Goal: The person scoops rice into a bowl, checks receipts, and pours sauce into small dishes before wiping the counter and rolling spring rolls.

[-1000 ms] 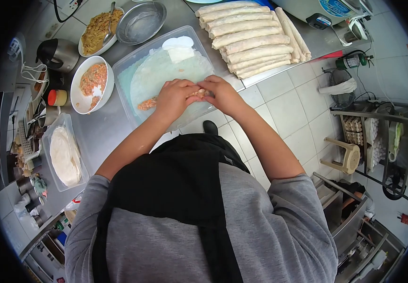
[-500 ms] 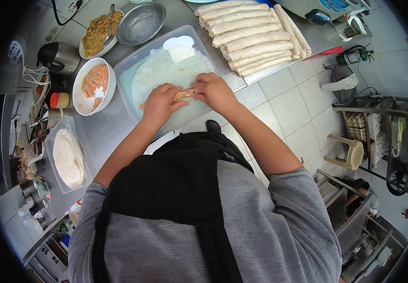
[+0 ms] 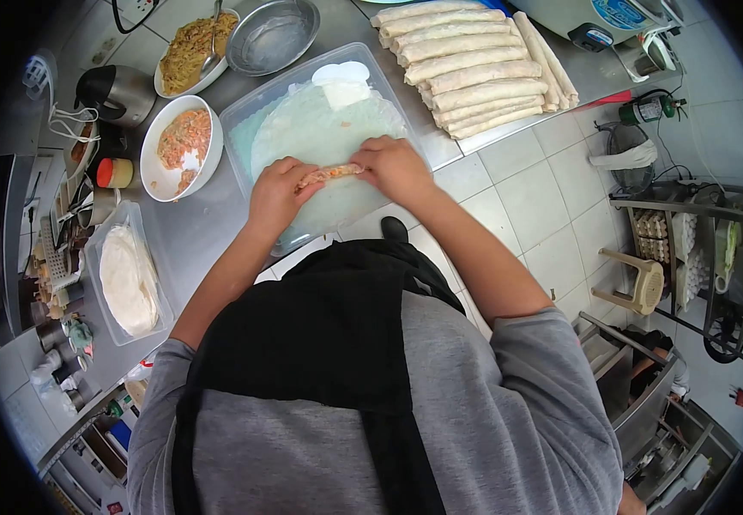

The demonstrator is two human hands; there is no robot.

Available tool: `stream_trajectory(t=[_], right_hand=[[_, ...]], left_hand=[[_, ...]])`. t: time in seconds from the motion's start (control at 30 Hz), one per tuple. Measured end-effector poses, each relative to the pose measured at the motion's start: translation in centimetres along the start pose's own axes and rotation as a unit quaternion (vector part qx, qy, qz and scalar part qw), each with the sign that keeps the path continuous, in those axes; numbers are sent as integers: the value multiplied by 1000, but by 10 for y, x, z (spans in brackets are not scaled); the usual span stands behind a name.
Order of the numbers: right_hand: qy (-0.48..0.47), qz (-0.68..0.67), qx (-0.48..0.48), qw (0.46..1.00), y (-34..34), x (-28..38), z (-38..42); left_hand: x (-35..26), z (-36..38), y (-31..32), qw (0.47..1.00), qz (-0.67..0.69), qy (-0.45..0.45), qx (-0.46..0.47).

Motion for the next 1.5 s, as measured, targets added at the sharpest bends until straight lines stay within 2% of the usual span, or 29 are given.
stream_trajectory(t=[0.07,0.13,0.2,0.27,0.37,0.5,0.6,0.67,0.7,0.8,0.93,1.1,1.4,1.47,1.5], right_hand=[[-2,7,-14,1000,-12,-5,0],[9,72,33,997,-15,3,-2],[-42,44,13,998,1,30,-18],[-36,70,5,997,15,53,-25],[-22,55,-7,998,2,33,-14],[46,61,9,997,-11,1,1],[-33,51,-14,998,8,39,-23],[-49,76,14,996,26,85,-42],[-50,75,13,996,27,86,-43],[-9,84,26,996,25,68,-37],[36,36,-8,999,-13,-14,10],[45,14,-45,998,-21,-20,21],[49,10,-25,998,-25,-24,27],[76,-6,-42,996,-34,-18,30],[104,-22,-60,993,-37,-19,32]], left_hand=[[7,6,-11,1000,-21,-10,-12],[2,3,-9,1000,-18,6,-19],[-3,2,-10,999,-16,26,-30],[3,4,-6,1000,-13,6,-14],[18,19,-25,999,-25,-4,-22],[34,33,-37,999,-20,-41,-27],[29,29,-35,999,6,-15,-46],[28,28,-30,999,26,-15,-38],[29,30,-32,999,25,-15,-38],[41,37,-41,998,25,-36,-36],[46,42,-48,997,40,-42,-50],[57,48,-53,996,51,-44,-55],[50,47,-64,997,39,-64,-18],[25,47,-73,997,-28,17,-74],[22,48,-69,997,-27,15,-74]])
Point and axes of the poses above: each hand's wrist, its own z-axis away from the middle knuckle, its own y-axis out of the palm, x = y × z, the point moved 7 cm from there along -z, towards the middle knuckle, and after that the axes turned 10 degrees about z, right-handed, at the moved point
